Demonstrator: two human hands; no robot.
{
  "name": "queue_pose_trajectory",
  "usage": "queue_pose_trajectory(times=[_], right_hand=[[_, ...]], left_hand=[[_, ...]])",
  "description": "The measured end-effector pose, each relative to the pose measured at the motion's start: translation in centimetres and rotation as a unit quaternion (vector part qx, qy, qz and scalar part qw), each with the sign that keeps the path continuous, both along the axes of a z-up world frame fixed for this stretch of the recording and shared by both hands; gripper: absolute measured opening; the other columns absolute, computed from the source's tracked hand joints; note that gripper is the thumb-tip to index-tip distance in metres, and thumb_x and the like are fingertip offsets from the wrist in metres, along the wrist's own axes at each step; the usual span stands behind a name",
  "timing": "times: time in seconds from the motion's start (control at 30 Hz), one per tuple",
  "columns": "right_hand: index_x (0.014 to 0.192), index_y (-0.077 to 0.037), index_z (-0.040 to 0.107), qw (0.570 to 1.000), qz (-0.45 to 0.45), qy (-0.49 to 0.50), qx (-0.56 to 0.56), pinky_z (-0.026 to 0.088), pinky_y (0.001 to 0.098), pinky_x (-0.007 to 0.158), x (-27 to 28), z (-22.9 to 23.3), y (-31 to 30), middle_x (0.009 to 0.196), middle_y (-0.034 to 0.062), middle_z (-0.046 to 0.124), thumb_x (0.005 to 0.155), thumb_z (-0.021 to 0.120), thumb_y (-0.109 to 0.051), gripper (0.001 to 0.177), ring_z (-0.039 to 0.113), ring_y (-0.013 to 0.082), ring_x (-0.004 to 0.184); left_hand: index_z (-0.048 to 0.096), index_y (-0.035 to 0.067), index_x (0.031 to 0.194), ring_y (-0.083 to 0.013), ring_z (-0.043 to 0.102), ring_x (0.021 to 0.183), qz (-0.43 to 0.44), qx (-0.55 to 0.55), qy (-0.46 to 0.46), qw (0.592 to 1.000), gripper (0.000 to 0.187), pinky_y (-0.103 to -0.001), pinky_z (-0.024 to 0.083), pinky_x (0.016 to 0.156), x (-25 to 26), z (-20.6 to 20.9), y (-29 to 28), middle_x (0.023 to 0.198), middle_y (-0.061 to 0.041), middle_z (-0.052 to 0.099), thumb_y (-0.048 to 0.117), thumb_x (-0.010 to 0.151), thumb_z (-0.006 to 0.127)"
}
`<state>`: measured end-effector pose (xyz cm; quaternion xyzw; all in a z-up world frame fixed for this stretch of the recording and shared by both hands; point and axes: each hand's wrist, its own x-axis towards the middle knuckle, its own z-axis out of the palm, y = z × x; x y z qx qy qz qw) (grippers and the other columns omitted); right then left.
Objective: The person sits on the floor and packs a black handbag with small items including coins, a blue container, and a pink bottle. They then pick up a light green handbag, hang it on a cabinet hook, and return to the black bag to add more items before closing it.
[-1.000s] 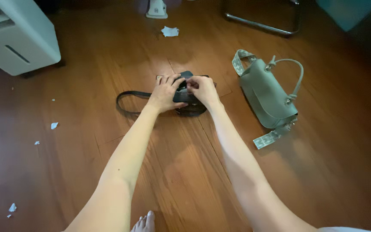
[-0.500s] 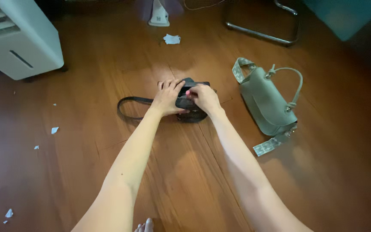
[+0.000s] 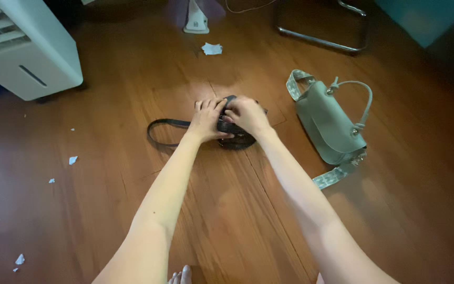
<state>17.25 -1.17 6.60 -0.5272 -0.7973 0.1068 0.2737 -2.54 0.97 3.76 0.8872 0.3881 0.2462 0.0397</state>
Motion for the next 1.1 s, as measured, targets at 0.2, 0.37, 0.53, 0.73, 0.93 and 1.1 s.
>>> queue_pose_trajectory(times=[0.2, 0.37, 0.53, 0.73, 0.93, 1.1], right_hand=[[0.141, -0.005, 0.052, 0.991, 0.009, -0.121, 0.055, 0.044, 0.059, 0.103, 2.8, 1.0, -2.0, 0.132, 0.03, 0.05, 0.041, 0.103, -0.052, 0.121, 0.046, 0.0498, 0.122], [0.131, -0.01, 0.061, 0.998, -0.004, -0.039, 0.058, 0.052, 0.0471, 0.097, 2.6, -0.8, -1.8, 0.117, 0.013, 0.063, 0.051, 0.099, -0.042, 0.094, 0.056, 0.038, 0.115], [0.123, -0.011, 0.069, 0.998, 0.001, -0.02, 0.063, 0.053, 0.0448, 0.092, 3.4, -1.5, -1.3, 0.109, 0.0083, 0.064, 0.05, 0.099, -0.033, 0.083, 0.057, 0.0346, 0.105], [0.119, -0.012, 0.072, 0.998, -0.014, -0.015, 0.06, 0.053, 0.0449, 0.092, 3.1, -1.8, -1.0, 0.105, 0.0065, 0.064, 0.048, 0.099, -0.033, 0.079, 0.057, 0.033, 0.105], [0.12, -0.013, 0.072, 0.999, -0.023, -0.025, 0.041, 0.053, 0.0439, 0.091, 3.2, -1.7, -1.0, 0.103, 0.0058, 0.064, 0.049, 0.099, -0.034, 0.078, 0.057, 0.0313, 0.107], [0.12, -0.014, 0.072, 0.998, -0.036, -0.036, 0.033, 0.054, 0.0426, 0.091, 2.9, -1.5, -1.1, 0.106, 0.0032, 0.064, 0.049, 0.099, -0.035, 0.078, 0.056, 0.0291, 0.107]], left_hand=[[0.062, 0.006, 0.13, -0.0345, 0.056, 0.122, -0.002, 0.014, -0.046, 0.999, 0.103, -0.061, 0.032, 0.109, -0.1, 0.6, 0.0, 0.121, -0.015, 0.06, 0.056, 0.046, 0.096], [0.07, 0.009, 0.111, -0.0333, 0.063, 0.105, -0.002, -0.024, -0.109, 0.994, 0.078, -0.047, 0.052, 0.091, -0.4, 1.6, 0.3, 0.108, -0.011, 0.062, 0.048, 0.049, 0.097], [0.07, 0.01, 0.102, -0.0322, 0.065, 0.098, -0.002, -0.02, -0.121, 0.992, 0.069, -0.045, 0.055, 0.084, 0.1, 1.8, 0.2, 0.102, -0.01, 0.062, 0.042, 0.048, 0.1], [0.07, 0.009, 0.099, -0.0324, 0.065, 0.099, 0.001, -0.025, -0.12, 0.992, 0.066, -0.045, 0.055, 0.082, 0.0, 1.5, 0.5, 0.102, -0.01, 0.062, 0.039, 0.048, 0.1], [0.07, 0.01, 0.097, -0.0313, 0.066, 0.099, -0.001, -0.035, -0.119, 0.992, 0.064, -0.044, 0.055, 0.084, 0.1, 1.4, 0.7, 0.101, -0.008, 0.063, 0.038, 0.047, 0.1], [0.071, 0.011, 0.101, -0.0307, 0.066, 0.099, 0.027, -0.058, -0.097, 0.993, 0.069, -0.044, 0.055, 0.082, 0.2, 1.6, 0.4, 0.102, -0.007, 0.063, 0.037, 0.044, 0.101]])
